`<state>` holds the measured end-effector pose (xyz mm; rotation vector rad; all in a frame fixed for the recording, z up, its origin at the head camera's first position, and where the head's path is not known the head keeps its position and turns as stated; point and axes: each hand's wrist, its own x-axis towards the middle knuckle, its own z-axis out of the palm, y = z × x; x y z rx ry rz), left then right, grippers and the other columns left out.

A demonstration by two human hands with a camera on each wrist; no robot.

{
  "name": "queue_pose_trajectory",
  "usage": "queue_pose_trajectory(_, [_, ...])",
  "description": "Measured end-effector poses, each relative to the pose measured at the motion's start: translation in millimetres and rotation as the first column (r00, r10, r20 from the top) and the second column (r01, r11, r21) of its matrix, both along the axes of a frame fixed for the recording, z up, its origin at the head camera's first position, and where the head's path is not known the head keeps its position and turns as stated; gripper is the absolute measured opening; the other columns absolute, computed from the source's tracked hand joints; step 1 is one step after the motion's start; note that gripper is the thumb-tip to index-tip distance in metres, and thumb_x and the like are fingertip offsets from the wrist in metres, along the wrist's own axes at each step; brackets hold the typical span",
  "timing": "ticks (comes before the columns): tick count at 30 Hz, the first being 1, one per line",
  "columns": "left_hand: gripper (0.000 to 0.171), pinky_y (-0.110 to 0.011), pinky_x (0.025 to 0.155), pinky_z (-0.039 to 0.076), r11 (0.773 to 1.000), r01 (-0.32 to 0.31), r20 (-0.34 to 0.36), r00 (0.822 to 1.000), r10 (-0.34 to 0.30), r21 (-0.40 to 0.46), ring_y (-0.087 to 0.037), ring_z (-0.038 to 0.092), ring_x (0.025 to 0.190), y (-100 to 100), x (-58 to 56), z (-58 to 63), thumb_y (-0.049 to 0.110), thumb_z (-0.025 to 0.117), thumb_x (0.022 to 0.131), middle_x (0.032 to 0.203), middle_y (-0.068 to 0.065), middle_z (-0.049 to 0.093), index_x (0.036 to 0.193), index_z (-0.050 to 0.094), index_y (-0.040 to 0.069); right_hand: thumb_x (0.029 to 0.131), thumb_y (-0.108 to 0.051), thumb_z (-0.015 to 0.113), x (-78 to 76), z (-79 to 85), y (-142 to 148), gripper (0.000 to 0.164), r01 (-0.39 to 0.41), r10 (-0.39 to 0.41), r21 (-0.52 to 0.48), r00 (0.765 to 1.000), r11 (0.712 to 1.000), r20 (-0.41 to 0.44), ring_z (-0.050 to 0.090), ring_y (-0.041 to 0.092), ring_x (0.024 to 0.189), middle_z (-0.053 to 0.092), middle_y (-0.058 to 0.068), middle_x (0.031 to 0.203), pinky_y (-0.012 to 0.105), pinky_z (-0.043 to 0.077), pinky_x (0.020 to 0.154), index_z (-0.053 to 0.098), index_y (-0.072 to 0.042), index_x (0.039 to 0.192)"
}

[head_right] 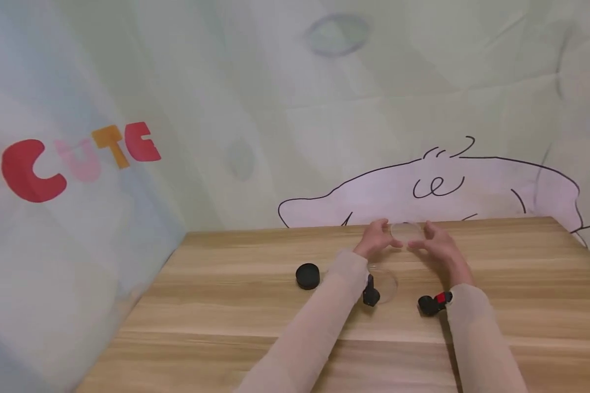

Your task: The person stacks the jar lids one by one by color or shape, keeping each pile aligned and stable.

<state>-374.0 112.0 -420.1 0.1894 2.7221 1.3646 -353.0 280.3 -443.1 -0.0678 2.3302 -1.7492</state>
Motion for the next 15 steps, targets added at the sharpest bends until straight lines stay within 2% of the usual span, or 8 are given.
queue_pose_trajectory(2, [0.064, -0.029, 0.1, 0.047, 0.999, -0.022, 0.006, 1.0, 0.022, -0.024, -0.017, 0.059, 0.119, 2, -1.2, -2.7, 0.012, 0.081, 0.074, 0.132, -0.003, 0.063, 0.133, 0.058, 0.011, 0.091, -0.02, 0.065, -0.8, -1.3, -3, 0.094, 0.016, -0.012, 0.078, 0.998, 0.997, -0.058, 0.007, 0.046, 0.148, 0.001, 0.023, 0.162, 0.06, 0.014, 0.118, -0.002, -0.004, 0.155])
queue_pose_trajectory(4, [0.058, -0.029, 0.097, 0.048, 0.997, -0.051, 0.004, 0.999, 0.051, -0.051, -0.014, 0.061, 0.112, 4, -2.1, -6.7, 0.012, 0.081, 0.073, 0.126, 0.0, 0.066, 0.128, 0.062, 0.014, 0.09, -0.018, 0.065, -3.1, -2.9, -7, 0.086, 0.046, -0.023, 0.19, 0.992, 0.981, -0.122, 0.019, 0.05, 0.144, 0.015, 0.03, 0.158, 0.061, 0.02, 0.115, 0.011, 0.003, 0.153])
queue_pose_trajectory(6, [0.055, -0.028, 0.095, 0.048, 0.994, -0.087, -0.012, 0.996, 0.087, -0.062, -0.012, 0.062, 0.109, 5, -3.3, -10.4, 0.012, 0.082, 0.072, 0.122, 0.002, 0.068, 0.125, 0.065, 0.016, 0.091, -0.021, 0.065, -5.2, -4.4, -10, 0.08, 0.087, -0.033, 0.312, 0.984, 0.946, -0.173, 0.024, 0.053, 0.139, 0.023, 0.035, 0.153, 0.063, 0.022, 0.112, 0.019, 0.007, 0.15])
queue_pose_trajectory(8, [0.05, -0.026, 0.093, 0.048, 0.991, -0.105, -0.047, 0.994, 0.102, -0.086, -0.011, 0.063, 0.107, 6, -5.3, -13.5, 0.013, 0.082, 0.074, 0.119, 0.003, 0.07, 0.121, 0.067, 0.017, 0.092, -0.025, 0.064, -6.2, -5.4, -10, 0.081, 0.114, -0.044, 0.367, 0.98, 0.923, -0.192, 0.023, 0.055, 0.138, 0.022, 0.036, 0.152, 0.063, 0.022, 0.111, 0.019, 0.008, 0.15])
queue_pose_trajectory(11, [0.05, -0.024, 0.093, 0.048, 0.989, -0.109, -0.082, 0.991, 0.101, -0.104, -0.01, 0.063, 0.108, 9, -8.4, -14.3, 0.015, 0.082, 0.074, 0.12, 0.004, 0.07, 0.122, 0.067, 0.017, 0.092, -0.028, 0.064, -7.6, -5.6, -8, 0.082, 0.128, -0.057, 0.366, 0.978, 0.922, -0.199, 0.022, 0.055, 0.139, 0.02, 0.036, 0.153, 0.064, 0.021, 0.112, 0.017, 0.006, 0.151])
queue_pose_trajectory(13, [0.052, -0.025, 0.094, 0.048, 0.991, -0.095, -0.078, 0.993, 0.088, -0.098, -0.011, 0.063, 0.11, 10, -9.2, -11.6, 0.015, 0.081, 0.075, 0.122, 0.002, 0.069, 0.124, 0.066, 0.016, 0.092, -0.032, 0.064, -7.1, -4.3, -6, 0.084, 0.146, -0.074, 0.363, 0.976, 0.92, -0.204, 0.021, 0.055, 0.14, 0.019, 0.035, 0.153, 0.063, 0.021, 0.112, 0.017, 0.004, 0.152])
queue_pose_trajectory(15, [0.055, -0.025, 0.096, 0.048, 0.995, -0.084, -0.054, 0.995, 0.081, -0.061, -0.013, 0.062, 0.113, 10, -9.4, -8.0, 0.015, 0.08, 0.076, 0.126, 0.001, 0.067, 0.128, 0.063, 0.015, 0.092, -0.035, 0.065, -5.7, -2.9, -4, 0.087, 0.138, -0.09, 0.301, 0.982, 0.943, -0.168, 0.017, 0.052, 0.143, 0.014, 0.031, 0.157, 0.061, 0.02, 0.114, 0.014, 0.0, 0.153])
